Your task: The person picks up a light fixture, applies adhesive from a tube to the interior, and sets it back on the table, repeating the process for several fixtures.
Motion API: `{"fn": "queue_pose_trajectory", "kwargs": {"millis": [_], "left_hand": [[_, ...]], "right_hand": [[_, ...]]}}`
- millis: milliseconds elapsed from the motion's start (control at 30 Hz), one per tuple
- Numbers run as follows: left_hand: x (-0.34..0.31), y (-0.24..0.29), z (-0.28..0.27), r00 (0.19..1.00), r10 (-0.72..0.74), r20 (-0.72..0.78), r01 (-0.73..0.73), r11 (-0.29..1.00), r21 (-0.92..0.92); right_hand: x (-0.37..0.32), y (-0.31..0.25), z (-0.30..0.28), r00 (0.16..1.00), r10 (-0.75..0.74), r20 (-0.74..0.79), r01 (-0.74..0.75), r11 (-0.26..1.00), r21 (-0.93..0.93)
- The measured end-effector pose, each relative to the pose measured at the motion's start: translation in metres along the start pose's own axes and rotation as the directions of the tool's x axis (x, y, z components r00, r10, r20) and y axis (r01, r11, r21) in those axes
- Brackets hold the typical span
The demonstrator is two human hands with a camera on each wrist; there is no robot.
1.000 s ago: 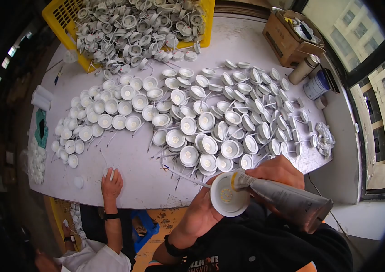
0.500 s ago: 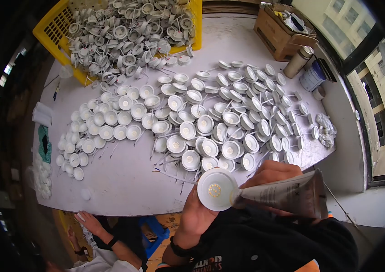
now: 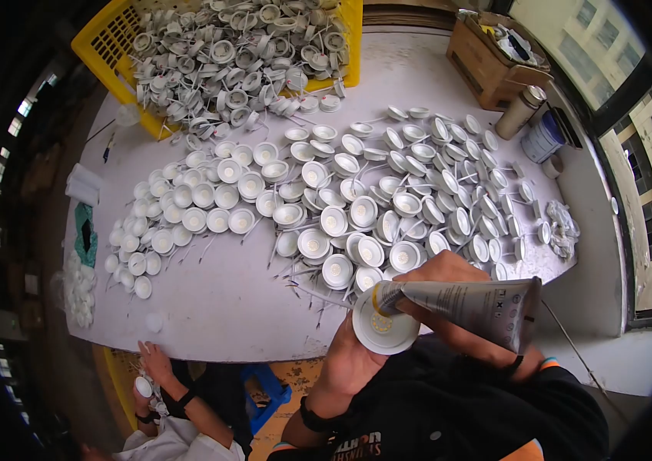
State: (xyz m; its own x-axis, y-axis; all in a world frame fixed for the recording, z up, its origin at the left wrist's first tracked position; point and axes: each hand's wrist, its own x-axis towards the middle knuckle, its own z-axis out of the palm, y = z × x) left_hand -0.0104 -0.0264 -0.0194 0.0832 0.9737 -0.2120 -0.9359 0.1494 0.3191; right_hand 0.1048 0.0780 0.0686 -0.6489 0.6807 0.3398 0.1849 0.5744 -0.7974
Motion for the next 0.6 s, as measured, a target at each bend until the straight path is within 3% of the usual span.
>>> {"fn": "queue_pose_trajectory", "kwargs": {"millis": [133, 200, 300, 367, 433, 500, 533, 600], "left_hand": [[0.001, 0.008, -0.001, 1.0, 0.006, -0.009, -0.005, 0.999, 0.048], [-0.002, 0.018, -0.009, 1.0, 0.011, -0.021, -0.009, 0.998, 0.056], [-0.005, 0.043, -0.037, 0.995, 0.079, -0.059, -0.076, 0.996, 0.042], [-0.005, 0.057, -0.073, 0.977, 0.169, -0.132, -0.153, 0.981, 0.123], [-0.007, 0.073, -0.121, 0.838, 0.347, -0.422, -0.126, 0.874, 0.469], [-0.012, 0.091, -0.164, 0.693, 0.449, -0.564, -0.06, 0.816, 0.575], [-0.014, 0.098, -0.182, 0.689, 0.454, -0.565, -0.063, 0.814, 0.577], [-0.018, 0.111, -0.218, 0.471, 0.551, -0.689, 0.12, 0.734, 0.668]], "right_hand": [[0.003, 0.003, -0.007, 0.989, -0.027, 0.144, 0.043, 0.993, -0.107], [-0.004, 0.017, -0.003, 0.988, 0.063, 0.141, -0.064, 0.998, -0.001], [-0.007, 0.006, 0.003, 0.908, 0.418, 0.017, -0.402, 0.86, 0.313], [-0.01, 0.012, 0.007, 0.898, 0.441, 0.007, -0.41, 0.828, 0.382], [-0.01, 0.015, 0.011, 0.883, 0.47, -0.003, -0.418, 0.789, 0.45], [-0.009, 0.015, 0.015, 0.86, 0.51, 0.007, -0.447, 0.746, 0.493], [-0.008, 0.016, 0.017, 0.857, 0.516, 0.012, -0.449, 0.734, 0.509], [-0.004, 0.017, 0.021, 0.858, 0.514, 0.018, -0.451, 0.734, 0.507]]}}
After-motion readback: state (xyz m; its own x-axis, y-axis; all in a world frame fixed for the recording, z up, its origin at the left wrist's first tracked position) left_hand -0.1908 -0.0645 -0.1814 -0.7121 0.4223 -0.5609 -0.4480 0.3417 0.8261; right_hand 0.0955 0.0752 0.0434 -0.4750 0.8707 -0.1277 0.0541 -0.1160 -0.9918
